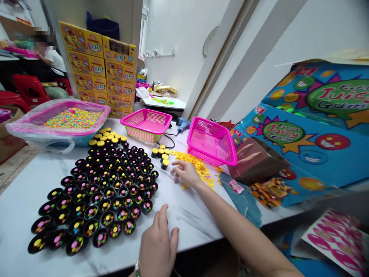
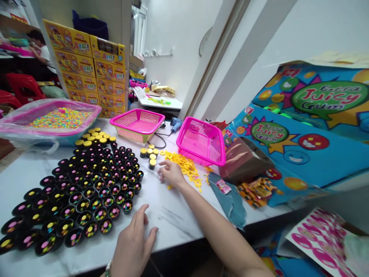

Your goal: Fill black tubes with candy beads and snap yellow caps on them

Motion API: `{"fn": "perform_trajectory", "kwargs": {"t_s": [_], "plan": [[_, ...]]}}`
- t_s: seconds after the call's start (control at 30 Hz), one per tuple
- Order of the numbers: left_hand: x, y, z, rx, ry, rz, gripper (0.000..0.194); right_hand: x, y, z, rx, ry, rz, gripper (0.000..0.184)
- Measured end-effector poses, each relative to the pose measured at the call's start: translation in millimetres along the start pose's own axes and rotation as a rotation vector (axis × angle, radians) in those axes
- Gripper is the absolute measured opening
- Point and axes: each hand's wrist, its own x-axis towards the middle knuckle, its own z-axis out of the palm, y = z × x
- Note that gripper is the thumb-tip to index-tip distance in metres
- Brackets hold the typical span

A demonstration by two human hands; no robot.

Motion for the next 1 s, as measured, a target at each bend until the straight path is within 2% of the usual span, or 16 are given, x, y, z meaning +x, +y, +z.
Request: {"fn": "perform_trajectory", "kwargs": {"t_s": [0.13,0.23,0.33,0.43,0.6,0.7,0.77,0.9,1.0], "plan": [[0.7,-0.1,0.6,0.023,0.003,0.033,0.040,35.1,8.6,-24.5,-0.184,0.112,-0.047,0.033],[2.8,1.9,-2.1,0.027,0.023,0.051,0.035,65.4,13.0,-37.0,-0.303,0.053,-0.109,0.041],[3.5,1.3,-3.3,0.014,0.032,0.074,0.032,77.8,20.6,-40.4,-0.391,-0.033,-0.117,0.049],[2.4,-1.2,-2.4,0.005,0.017,0.092,0.030,64.6,29.1,-36.5,-0.446,-0.039,-0.119,0.047],[-0.1,-1.5,1.1,0.012,-0.002,0.088,0.027,18.4,33.8,-34.3,-0.467,0.017,-0.127,0.042],[-1.0,0.1,4.6,0.017,0.009,0.089,0.020,16.6,27.3,-39.5,-0.451,0.038,-0.086,0.044],[-1.5,0.1,7.8,0.025,0.023,0.098,0.018,35.5,19.2,-41.1,-0.440,0.088,-0.056,0.047],[-2.0,-3.4,16.6,0.053,0.108,0.112,0.022,100.6,1.8,-34.1,-0.436,0.212,0.027,0.045],[-1.9,-6.9,23.2,0.058,0.167,0.112,0.026,139.5,-3.8,-26.6,-0.441,0.209,0.144,0.053]]}}
